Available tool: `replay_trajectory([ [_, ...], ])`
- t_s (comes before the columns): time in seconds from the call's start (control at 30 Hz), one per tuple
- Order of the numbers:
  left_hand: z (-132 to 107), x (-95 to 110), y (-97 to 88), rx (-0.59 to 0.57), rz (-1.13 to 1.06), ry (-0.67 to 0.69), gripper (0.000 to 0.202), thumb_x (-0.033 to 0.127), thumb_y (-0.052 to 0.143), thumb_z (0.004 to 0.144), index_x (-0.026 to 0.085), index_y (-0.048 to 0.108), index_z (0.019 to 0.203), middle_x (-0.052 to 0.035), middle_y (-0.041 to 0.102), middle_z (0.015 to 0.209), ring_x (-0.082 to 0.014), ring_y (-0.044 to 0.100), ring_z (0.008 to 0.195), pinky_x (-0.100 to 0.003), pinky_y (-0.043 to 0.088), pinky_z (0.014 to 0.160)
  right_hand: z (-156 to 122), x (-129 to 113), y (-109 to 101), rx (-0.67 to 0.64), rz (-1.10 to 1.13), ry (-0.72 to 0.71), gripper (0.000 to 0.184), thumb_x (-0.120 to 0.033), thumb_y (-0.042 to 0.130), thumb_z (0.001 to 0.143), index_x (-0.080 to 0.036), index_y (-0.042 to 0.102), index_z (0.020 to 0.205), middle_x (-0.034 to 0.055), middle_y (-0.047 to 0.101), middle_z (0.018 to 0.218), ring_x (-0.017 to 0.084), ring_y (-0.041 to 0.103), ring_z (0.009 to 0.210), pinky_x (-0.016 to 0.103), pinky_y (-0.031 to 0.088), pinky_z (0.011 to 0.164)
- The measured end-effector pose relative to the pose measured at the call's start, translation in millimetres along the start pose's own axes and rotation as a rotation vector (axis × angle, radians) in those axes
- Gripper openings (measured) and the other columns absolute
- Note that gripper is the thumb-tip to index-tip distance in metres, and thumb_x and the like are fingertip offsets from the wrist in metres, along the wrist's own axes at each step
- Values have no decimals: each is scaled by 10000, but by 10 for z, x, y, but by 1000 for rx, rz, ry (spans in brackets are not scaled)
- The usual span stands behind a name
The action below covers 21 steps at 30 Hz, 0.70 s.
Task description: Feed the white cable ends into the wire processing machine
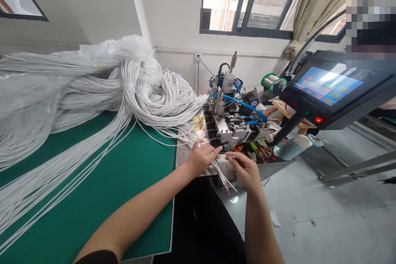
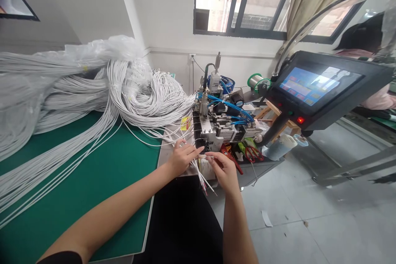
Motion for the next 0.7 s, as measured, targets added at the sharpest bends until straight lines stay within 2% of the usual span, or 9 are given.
replay_trajectory([
  [0.07,14,-11,-33,11,-8,-23,260,255,450,984,203,590,1197,-15,712,882,-150,621,832,-378,291,934,12,122,-87,118,29,65,285,-422,640,839,-190,735,975,83,720,884,220,647,769,316,506,672],
  [0.17,29,-16,-75,26,-26,-46,197,200,460,964,212,637,1049,-2,711,865,-148,618,821,-368,300,892,3,248,-213,301,68,113,325,-450,689,782,-161,741,920,89,732,874,232,660,776,328,526,686],
  [0.27,32,-24,-90,32,-30,-63,191,191,463,952,211,651,926,7,699,801,-144,606,770,-360,310,858,-8,301,-257,404,82,129,338,-457,719,749,-148,743,882,85,737,839,231,663,771,325,525,700],
  [0.43,24,-28,-62,29,-17,-63,212,207,454,947,209,654,878,-4,675,751,-151,580,719,-348,325,829,11,254,-247,422,10,103,347,-475,663,799,-149,740,888,81,735,824,232,663,780,334,512,731],
  [0.7,15,-17,54,-47,30,-37,205,158,443,922,203,643,918,-12,647,761,-168,557,750,-346,322,824,65,156,-234,360,-119,8,339,-446,551,891,-154,721,924,80,721,831,225,645,798,326,486,761],
])
Point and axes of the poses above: each hand's wrist, its own z-axis towards the middle knuckle, its own y-axis out of the palm, x = y × z, the point moved 9 cm from there along z, towards the middle knuckle
